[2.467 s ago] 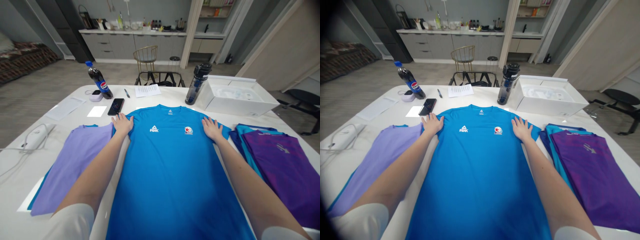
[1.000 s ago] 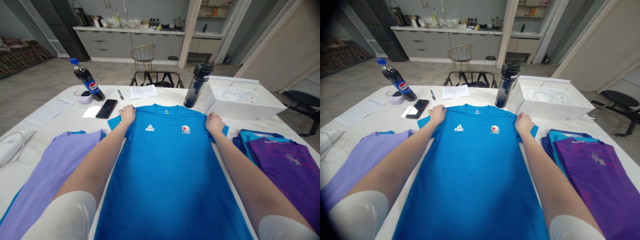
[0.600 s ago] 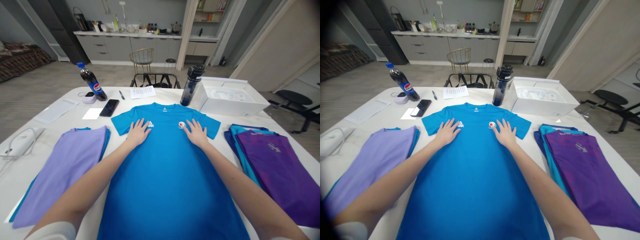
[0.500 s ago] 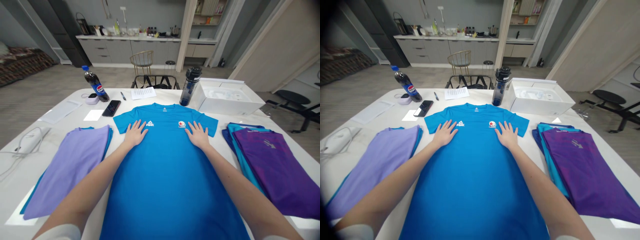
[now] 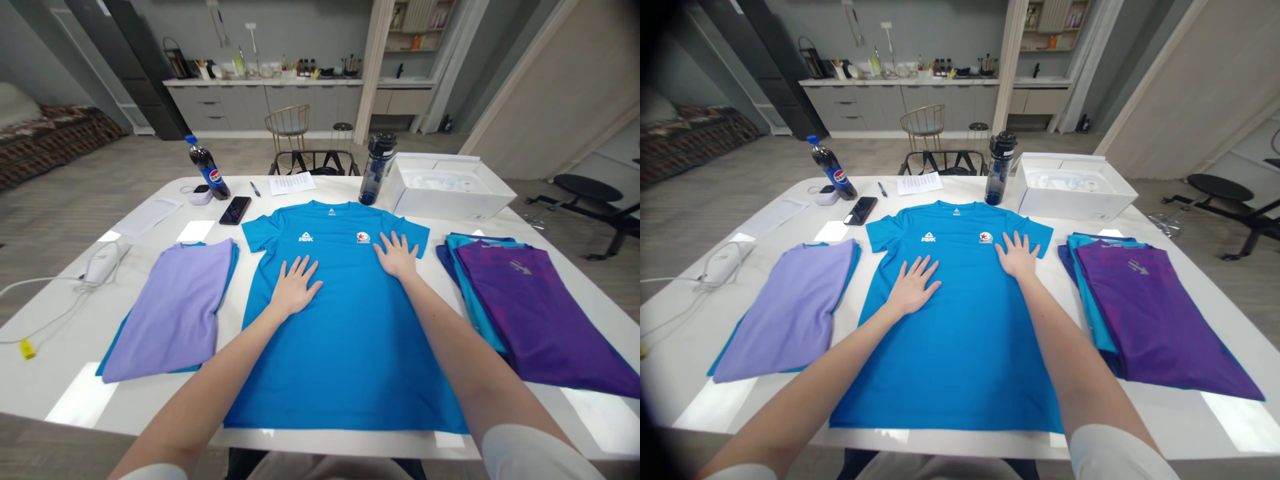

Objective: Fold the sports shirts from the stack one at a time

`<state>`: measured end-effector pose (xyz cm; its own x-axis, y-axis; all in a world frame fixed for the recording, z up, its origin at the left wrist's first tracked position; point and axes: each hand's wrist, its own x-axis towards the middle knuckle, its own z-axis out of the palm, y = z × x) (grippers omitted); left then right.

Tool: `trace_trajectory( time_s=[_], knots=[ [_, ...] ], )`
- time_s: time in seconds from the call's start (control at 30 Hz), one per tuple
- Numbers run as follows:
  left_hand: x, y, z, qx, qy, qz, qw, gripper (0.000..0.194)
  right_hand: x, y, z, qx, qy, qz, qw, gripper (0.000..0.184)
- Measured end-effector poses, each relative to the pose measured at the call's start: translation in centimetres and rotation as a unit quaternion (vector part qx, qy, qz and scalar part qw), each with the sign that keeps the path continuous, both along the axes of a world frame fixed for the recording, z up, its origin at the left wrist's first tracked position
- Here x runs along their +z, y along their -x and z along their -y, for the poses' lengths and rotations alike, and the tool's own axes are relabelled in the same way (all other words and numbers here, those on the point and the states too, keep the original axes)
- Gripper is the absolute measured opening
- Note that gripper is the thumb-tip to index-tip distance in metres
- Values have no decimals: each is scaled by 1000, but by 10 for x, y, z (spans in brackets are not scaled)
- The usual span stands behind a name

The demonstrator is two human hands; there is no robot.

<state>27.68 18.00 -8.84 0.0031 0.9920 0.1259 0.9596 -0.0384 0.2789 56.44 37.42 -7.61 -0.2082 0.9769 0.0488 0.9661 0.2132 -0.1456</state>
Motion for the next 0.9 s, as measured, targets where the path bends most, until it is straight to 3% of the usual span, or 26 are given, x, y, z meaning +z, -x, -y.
trace_trajectory(
  time_s=[0.13, 0.23, 0.37, 0.67, 0.9],
  knots=[
    [4, 2, 0, -3, 6, -9, 1000, 65, 9, 14, 27, 83, -72, 14, 994, 62],
    [8, 0, -2, 4, 17, -32, 999, 67, 7, 27, 60, 175, -16, 24, 984, 62],
    [13, -5, 10, 4, 39, -65, 997, 68, 0, 27, 113, 236, 31, 27, 971, 66],
    [18, -10, 92, -118, 31, -77, 989, 58, 12, -17, 210, 320, 41, 7, 947, 63],
    [15, -20, 158, -140, 7, -90, 986, 60, 16, -46, 264, 330, 41, -10, 943, 63]
  ],
)
